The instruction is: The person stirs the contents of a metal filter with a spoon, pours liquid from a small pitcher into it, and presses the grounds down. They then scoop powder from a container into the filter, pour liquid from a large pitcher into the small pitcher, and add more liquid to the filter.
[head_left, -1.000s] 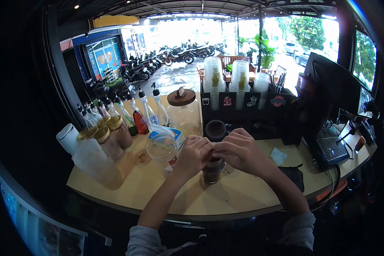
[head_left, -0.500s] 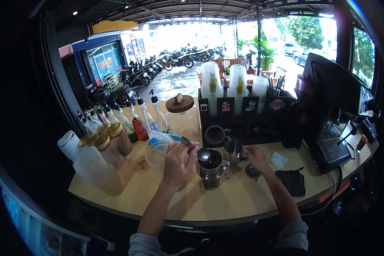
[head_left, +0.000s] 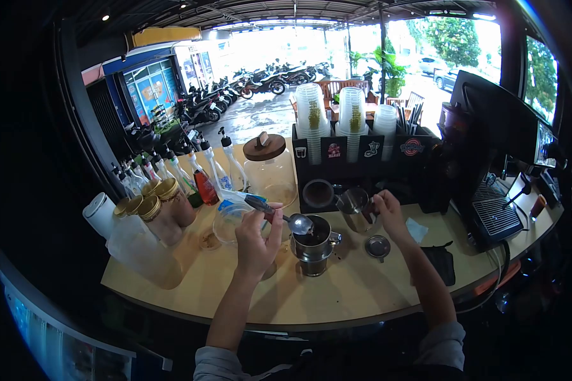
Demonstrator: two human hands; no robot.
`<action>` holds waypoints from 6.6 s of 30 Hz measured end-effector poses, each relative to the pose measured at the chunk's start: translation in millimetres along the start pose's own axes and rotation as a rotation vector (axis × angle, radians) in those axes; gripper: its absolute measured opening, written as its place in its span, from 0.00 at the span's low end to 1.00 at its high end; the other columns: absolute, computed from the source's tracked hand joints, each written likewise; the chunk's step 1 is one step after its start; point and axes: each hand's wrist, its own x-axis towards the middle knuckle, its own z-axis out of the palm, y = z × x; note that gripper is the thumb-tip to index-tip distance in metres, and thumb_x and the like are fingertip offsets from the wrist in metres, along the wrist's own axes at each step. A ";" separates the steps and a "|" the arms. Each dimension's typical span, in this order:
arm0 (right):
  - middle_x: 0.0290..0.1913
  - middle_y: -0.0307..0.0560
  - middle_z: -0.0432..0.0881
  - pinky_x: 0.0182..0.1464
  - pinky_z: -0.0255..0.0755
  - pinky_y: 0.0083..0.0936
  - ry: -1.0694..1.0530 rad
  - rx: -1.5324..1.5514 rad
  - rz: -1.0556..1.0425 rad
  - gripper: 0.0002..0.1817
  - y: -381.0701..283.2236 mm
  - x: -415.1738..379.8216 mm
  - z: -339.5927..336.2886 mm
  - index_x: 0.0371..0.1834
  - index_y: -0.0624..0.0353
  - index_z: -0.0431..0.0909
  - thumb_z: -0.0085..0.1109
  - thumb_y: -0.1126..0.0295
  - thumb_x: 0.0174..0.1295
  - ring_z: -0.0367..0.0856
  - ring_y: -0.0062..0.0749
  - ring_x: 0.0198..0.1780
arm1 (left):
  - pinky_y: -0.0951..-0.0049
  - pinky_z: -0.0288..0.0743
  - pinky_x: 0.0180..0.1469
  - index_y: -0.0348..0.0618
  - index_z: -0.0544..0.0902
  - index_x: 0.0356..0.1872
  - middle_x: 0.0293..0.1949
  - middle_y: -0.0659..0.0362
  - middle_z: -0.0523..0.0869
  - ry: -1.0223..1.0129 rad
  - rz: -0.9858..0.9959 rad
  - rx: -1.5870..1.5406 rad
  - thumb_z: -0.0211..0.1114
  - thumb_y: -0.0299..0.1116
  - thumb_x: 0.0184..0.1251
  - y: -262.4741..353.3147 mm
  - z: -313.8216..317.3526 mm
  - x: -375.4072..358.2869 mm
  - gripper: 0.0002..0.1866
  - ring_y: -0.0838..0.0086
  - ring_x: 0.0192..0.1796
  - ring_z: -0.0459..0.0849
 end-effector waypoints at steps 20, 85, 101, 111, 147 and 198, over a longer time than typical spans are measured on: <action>0.21 0.30 0.61 0.24 0.54 0.17 -0.270 -0.280 -0.132 0.13 -145.8 4.9 54.3 0.30 0.60 0.66 0.63 0.72 0.63 0.56 0.10 0.24 | 0.64 0.71 0.44 0.39 0.81 0.43 0.25 0.57 0.82 -0.007 0.064 0.007 0.63 0.26 0.63 4.1 -0.2 -1.6 0.08 0.65 0.34 0.80; 0.25 0.42 0.71 0.25 0.67 0.20 -0.387 -0.469 -0.376 0.14 -174.0 14.0 81.4 0.32 0.64 0.64 0.63 0.75 0.61 0.79 0.18 0.27 | 0.64 0.72 0.43 0.41 0.80 0.44 0.27 0.58 0.82 -0.029 0.177 0.179 0.64 0.24 0.61 8.6 -12.3 8.2 0.10 0.65 0.34 0.81; 0.31 0.53 0.75 0.33 0.73 0.32 -0.365 -0.554 -0.328 0.15 -183.6 14.8 76.8 0.33 0.68 0.65 0.65 0.75 0.57 0.79 0.40 0.29 | 0.63 0.71 0.40 0.40 0.82 0.42 0.26 0.56 0.81 -0.015 0.179 0.153 0.64 0.24 0.62 8.8 -9.6 5.0 0.08 0.64 0.33 0.80; 0.31 0.53 0.74 0.32 0.73 0.31 -0.334 -0.517 -0.295 0.14 -186.6 10.6 64.6 0.33 0.68 0.65 0.65 0.76 0.57 0.78 0.38 0.29 | 0.65 0.72 0.43 0.42 0.81 0.43 0.27 0.60 0.82 -0.024 0.172 0.179 0.64 0.25 0.61 8.9 -11.1 3.9 0.09 0.66 0.33 0.81; 0.24 0.28 0.65 0.27 0.56 0.14 -0.261 -0.329 -0.147 0.13 -156.8 16.3 38.0 0.28 0.59 0.66 0.65 0.73 0.60 0.61 0.07 0.26 | 0.64 0.71 0.41 0.40 0.81 0.43 0.30 0.56 0.83 -0.037 0.195 0.115 0.64 0.25 0.64 6.5 -6.5 0.5 0.08 0.62 0.34 0.80; 0.47 0.47 0.83 0.41 0.79 0.31 -0.371 -0.476 -0.613 0.12 -149.5 -59.4 70.3 0.46 0.59 0.74 0.61 0.78 0.59 0.84 0.40 0.43 | 0.64 0.74 0.56 0.37 0.76 0.55 0.51 0.51 0.81 -0.217 -0.155 -0.080 0.82 0.47 0.40 -12.5 34.8 -40.8 0.40 0.65 0.55 0.80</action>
